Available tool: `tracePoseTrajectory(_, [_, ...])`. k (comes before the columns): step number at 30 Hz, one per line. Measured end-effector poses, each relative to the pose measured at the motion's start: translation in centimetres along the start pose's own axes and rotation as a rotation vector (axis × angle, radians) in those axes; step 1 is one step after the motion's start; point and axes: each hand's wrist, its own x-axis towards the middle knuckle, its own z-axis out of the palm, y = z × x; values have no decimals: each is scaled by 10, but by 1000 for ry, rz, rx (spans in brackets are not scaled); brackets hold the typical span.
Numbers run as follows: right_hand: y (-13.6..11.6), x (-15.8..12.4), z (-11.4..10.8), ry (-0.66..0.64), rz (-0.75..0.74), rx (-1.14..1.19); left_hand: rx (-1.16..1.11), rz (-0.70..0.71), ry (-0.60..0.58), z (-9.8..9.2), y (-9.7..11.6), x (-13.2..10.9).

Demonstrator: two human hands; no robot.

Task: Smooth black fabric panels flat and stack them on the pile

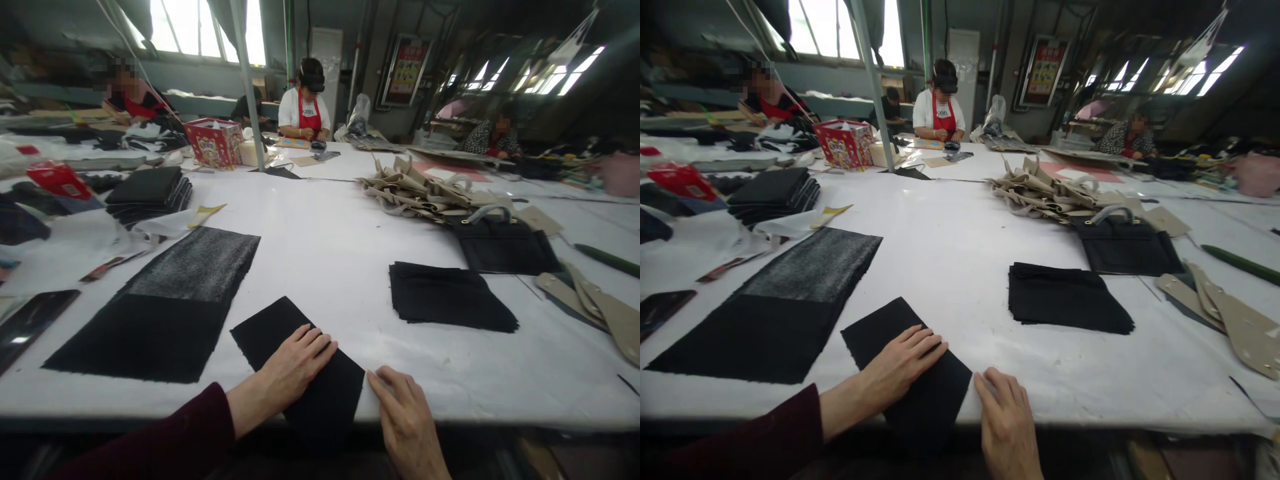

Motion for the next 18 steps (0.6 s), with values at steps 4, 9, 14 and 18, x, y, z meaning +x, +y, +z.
tracePoseTrajectory(4, [-5, 3, -9, 63, 146, 166, -128, -64, 67, -1, 0, 3])
tracePoseTrajectory(9, [-10, 10, -5, 82, 273, 224, -321, -162, 177, -13, 9, 17])
tracePoseTrajectory(14, [-13, 16, 3, 51, 286, 139, -444, -180, 134, -15, 16, 36])
tracePoseTrajectory(18, [-15, 15, 5, 42, 285, 82, -387, -130, 47, -12, 21, 45])
